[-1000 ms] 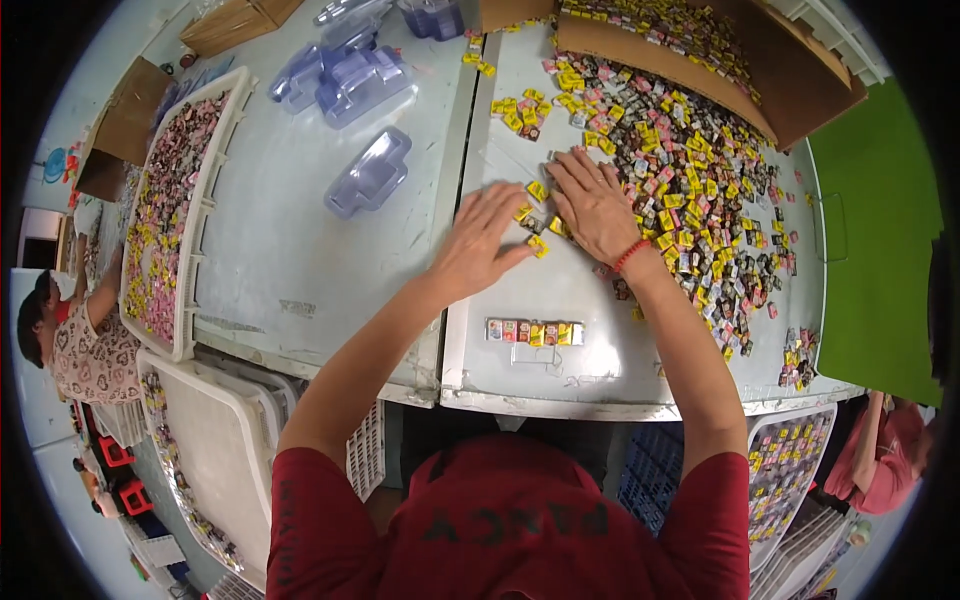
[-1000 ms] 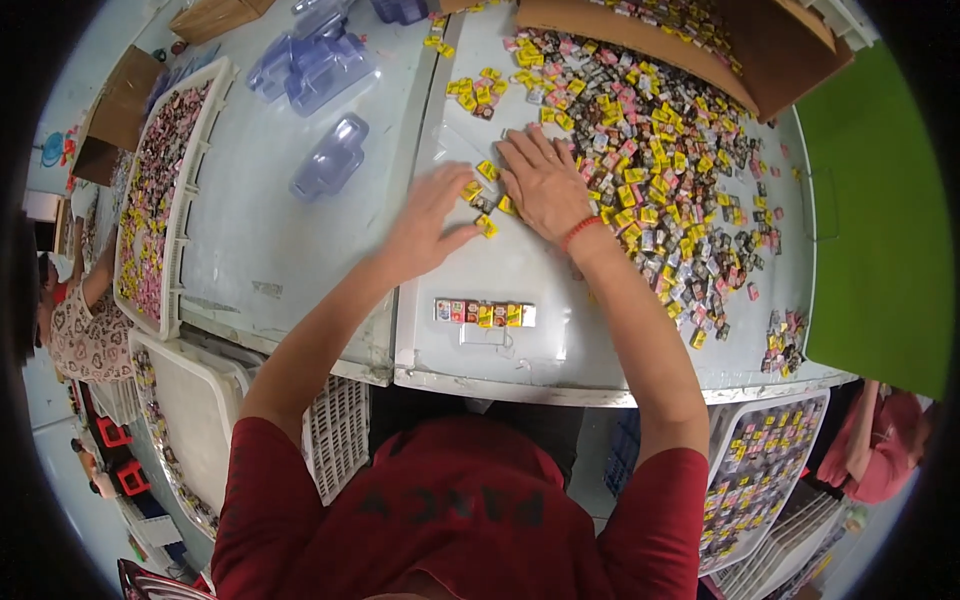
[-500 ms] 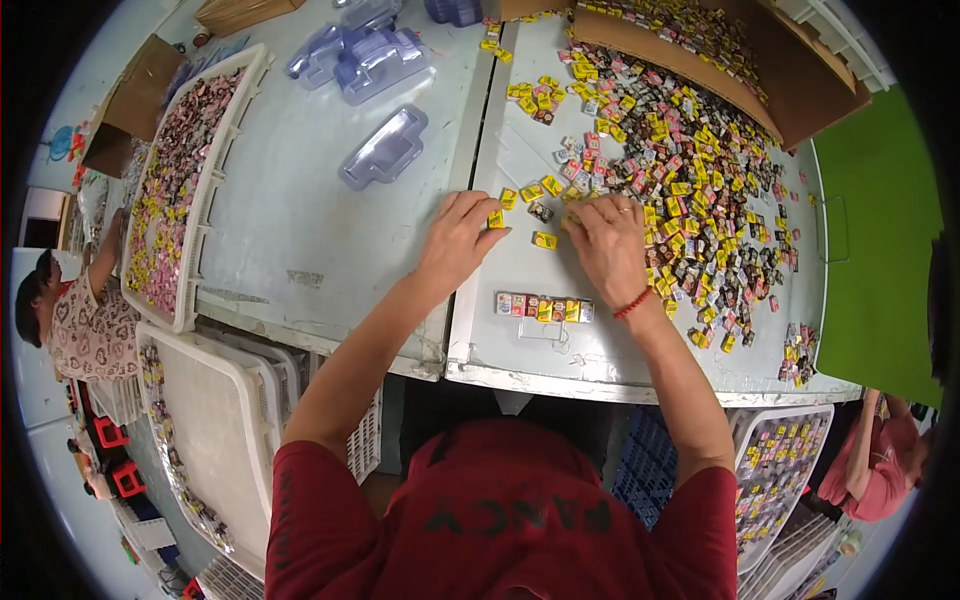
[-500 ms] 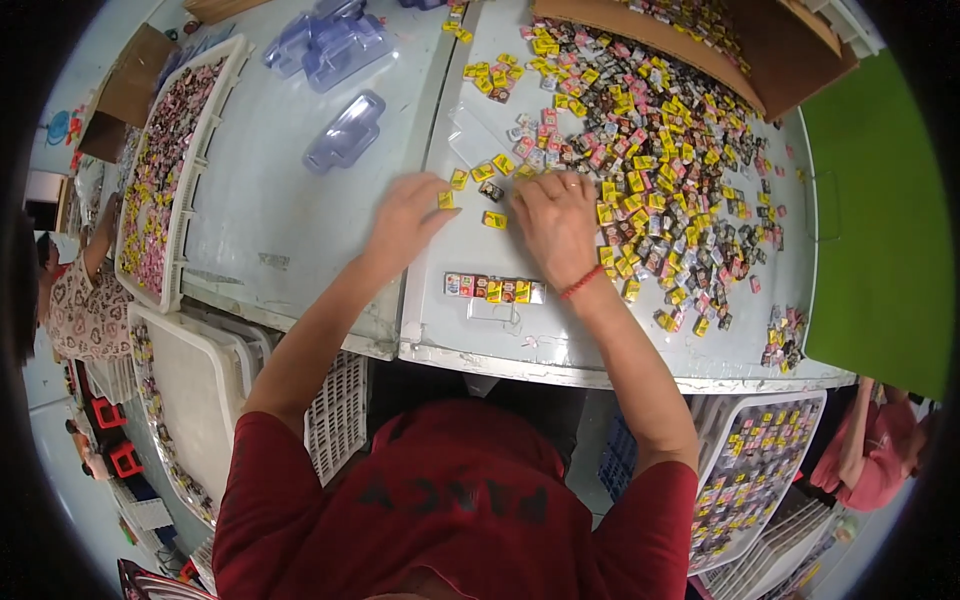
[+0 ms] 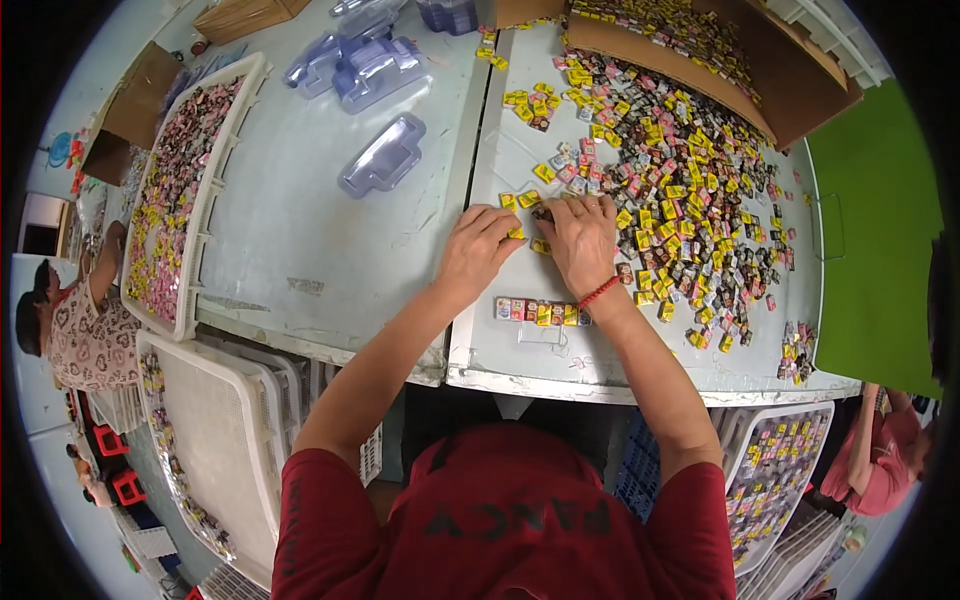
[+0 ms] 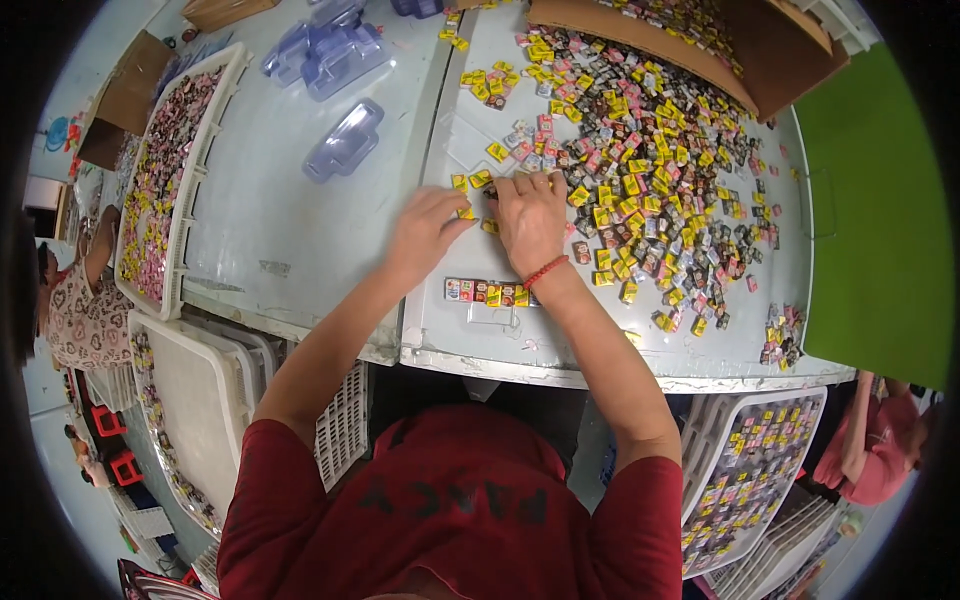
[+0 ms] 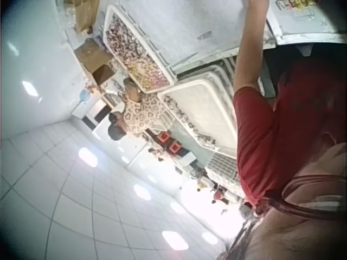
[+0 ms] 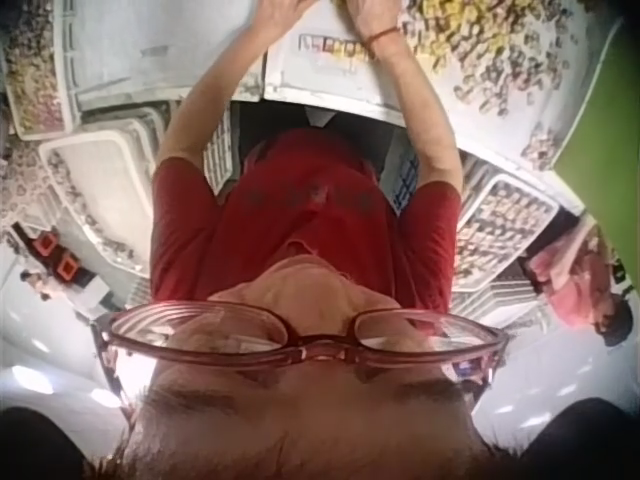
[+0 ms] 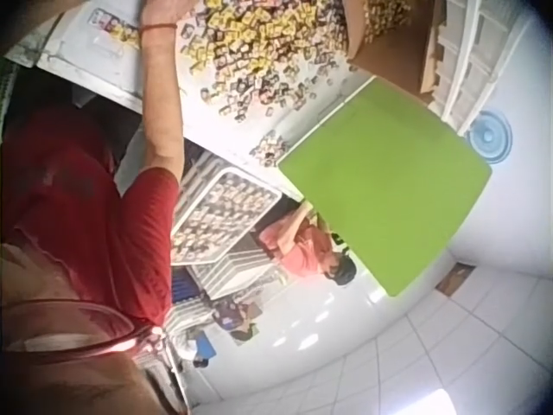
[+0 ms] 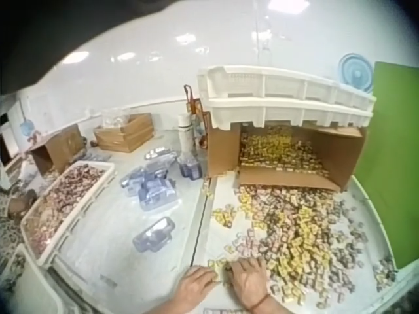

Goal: Arranging small toy ducks into rows and placing them into plastic trays.

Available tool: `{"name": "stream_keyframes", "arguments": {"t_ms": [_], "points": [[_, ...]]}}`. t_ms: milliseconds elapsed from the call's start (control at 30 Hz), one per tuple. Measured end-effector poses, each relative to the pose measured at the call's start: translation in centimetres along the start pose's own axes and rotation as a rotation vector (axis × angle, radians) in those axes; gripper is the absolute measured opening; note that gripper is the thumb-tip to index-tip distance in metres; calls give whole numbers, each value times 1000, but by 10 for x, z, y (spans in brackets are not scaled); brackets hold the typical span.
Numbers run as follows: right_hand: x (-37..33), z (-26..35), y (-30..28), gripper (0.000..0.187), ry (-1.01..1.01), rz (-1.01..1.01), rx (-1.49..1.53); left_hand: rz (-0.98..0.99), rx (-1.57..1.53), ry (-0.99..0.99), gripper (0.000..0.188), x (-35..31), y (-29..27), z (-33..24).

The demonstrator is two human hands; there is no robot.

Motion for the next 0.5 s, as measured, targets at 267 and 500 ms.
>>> {"name": "stream_keyframes", "arguments": {"t_ms": [267, 500], "points": [[1, 1, -10, 10, 55, 51, 73, -35, -18, 19, 32, 5, 7, -2], [22, -56, -13, 11, 113, -13, -47, 14, 3, 76, 30, 13, 14, -3]]}}
Point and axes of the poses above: each hand's wrist, its own x-axis towards the middle knuckle, its own y-axis out of the palm, z = x × y, the point moved 1 cm from there along x, towards the middle knuckle, and after that the axes turned 14 degrees about -y, right-handed, at the moved point
